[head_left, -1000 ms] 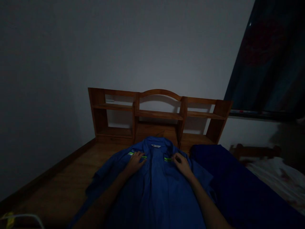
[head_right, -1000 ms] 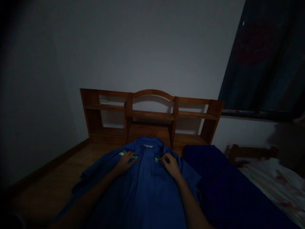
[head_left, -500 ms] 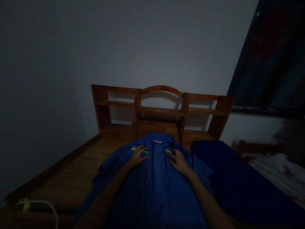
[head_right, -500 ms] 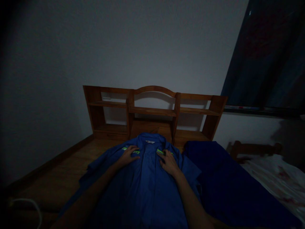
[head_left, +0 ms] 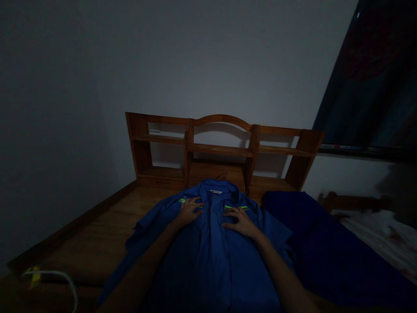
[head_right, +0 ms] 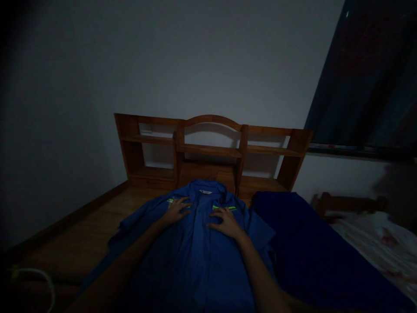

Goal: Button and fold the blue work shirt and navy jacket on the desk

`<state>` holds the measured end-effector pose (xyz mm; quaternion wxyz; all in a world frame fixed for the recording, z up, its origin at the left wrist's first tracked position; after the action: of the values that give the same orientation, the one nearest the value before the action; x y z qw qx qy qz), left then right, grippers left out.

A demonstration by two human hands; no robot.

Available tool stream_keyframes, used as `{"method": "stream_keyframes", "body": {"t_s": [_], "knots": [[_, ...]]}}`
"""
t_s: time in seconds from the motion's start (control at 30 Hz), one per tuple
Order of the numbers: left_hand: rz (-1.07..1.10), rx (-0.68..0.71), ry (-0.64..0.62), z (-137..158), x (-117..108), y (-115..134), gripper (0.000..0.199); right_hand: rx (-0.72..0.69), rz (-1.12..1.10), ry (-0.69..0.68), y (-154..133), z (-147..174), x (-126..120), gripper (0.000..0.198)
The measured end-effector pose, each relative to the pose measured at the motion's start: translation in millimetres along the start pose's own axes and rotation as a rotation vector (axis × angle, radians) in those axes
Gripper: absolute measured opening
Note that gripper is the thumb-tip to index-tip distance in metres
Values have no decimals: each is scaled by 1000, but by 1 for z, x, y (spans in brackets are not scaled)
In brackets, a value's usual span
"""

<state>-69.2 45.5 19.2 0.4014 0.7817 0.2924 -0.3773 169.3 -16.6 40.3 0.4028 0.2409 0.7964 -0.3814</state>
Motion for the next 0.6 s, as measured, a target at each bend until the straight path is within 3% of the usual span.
{"method": "stream_keyframes", "body": {"t_s": [0.07,0.17,0.23,0.43,0.6], "knots": [[-67,-6,-14,1,4,4,42,15,-36,10,4,-2,3,52],[-45,-21,-8,2,6,8,64,93,-34,74,15,-2,5,82],[-18,-28,17,1,4,8,74,135,3,117,22,-3,6,89],[4,-25,11,-2,11,-2,68,134,180,158,29,-12,11,48],[28,-28,25,-6,15,-7,45,159,59,211,37,-24,12,24]]}}
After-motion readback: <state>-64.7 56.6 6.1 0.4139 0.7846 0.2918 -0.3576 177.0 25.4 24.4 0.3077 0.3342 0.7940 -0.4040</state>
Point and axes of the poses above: each hand's wrist, its own z-axis away from the middle knuckle, its own x-axis out of the palm, y = z × x, the point moved 6 cm from there along -z, towards the middle knuckle, and after that the axes turned 2 degrees about z, right-handed, at the moved point
